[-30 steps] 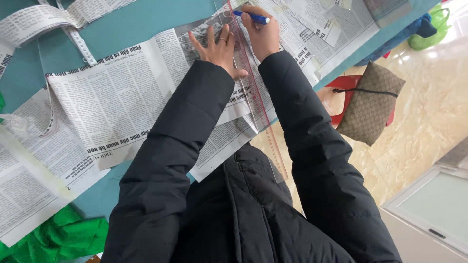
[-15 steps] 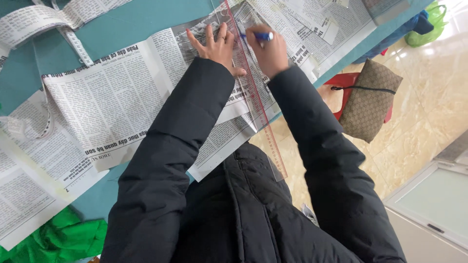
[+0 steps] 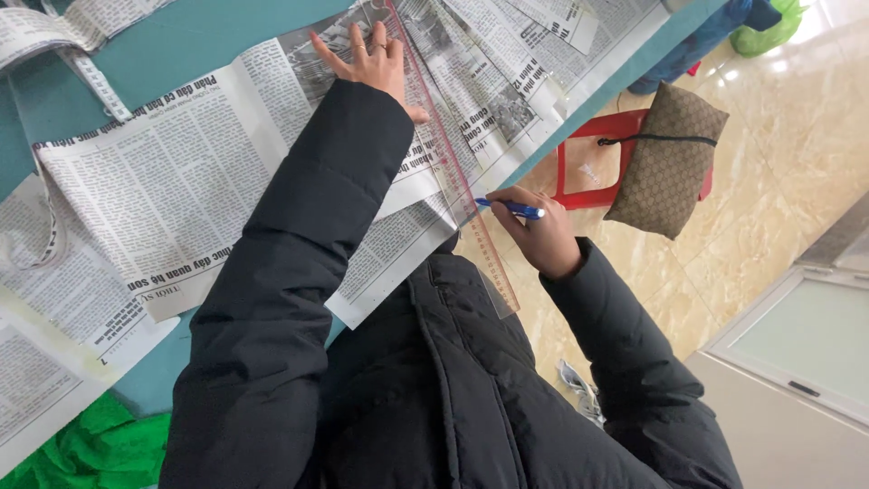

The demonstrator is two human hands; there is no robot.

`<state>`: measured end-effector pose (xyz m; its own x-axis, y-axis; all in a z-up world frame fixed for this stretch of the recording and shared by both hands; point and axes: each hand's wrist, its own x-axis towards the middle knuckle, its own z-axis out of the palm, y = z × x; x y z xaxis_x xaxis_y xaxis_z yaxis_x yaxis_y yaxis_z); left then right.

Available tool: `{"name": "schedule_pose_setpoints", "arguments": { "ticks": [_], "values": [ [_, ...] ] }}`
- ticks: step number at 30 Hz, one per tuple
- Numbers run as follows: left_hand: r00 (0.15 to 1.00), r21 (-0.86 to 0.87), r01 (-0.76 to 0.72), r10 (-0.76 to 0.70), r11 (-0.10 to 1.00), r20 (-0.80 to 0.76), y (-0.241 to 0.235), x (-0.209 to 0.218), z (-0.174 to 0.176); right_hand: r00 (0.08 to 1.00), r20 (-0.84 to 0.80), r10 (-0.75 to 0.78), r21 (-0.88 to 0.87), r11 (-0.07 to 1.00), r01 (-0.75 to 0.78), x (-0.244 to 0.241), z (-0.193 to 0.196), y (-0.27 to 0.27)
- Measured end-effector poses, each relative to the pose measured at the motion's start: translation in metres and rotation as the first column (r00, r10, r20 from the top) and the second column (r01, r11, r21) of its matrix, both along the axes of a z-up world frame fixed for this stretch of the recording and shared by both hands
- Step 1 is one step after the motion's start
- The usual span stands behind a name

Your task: The person uses a ruler and a blue pen to draw straight lines on a large sheet of newspaper spread across a table. They repeatedly reposition the ruler to mark different sections of the paper. After marking, the person folds the newspaper along the drawn lines.

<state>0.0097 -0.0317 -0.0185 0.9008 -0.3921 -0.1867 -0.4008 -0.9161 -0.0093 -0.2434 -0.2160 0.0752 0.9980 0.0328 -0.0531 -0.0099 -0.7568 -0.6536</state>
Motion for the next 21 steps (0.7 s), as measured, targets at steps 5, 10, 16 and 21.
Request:
{"name": "schedule_pose_setpoints", "arguments": {
  "ticks": [5, 10, 16, 21],
  "values": [
    [0.999, -0.029, -0.005, 0.004, 1.000, -0.041, 0.002, 0.002, -0.001, 0.966, 0.210, -0.148, 0.067, 0.988, 0.137, -0.023, 0.009, 0.005],
    [0.999, -0.034, 0.006, -0.007, 0.999, -0.040, 0.008, 0.000, 0.000, 0.983, 0.125, -0.134, 0.004, 0.991, 0.134, -0.063, -0.068, 0.027],
    [0.993, -0.143, -0.010, -0.006, 0.990, -0.114, 0.020, -0.005, 0.023, 0.994, 0.097, -0.058, 0.003, 0.998, 0.058, -0.075, -0.082, 0.027],
    [1.000, -0.406, -0.005, 0.004, 0.914, -0.003, 0.054, -0.070, 0.054, 0.953, 0.301, -0.041, -0.205, 0.973, 0.107, -0.052, -0.080, -0.055]
  ]
}}
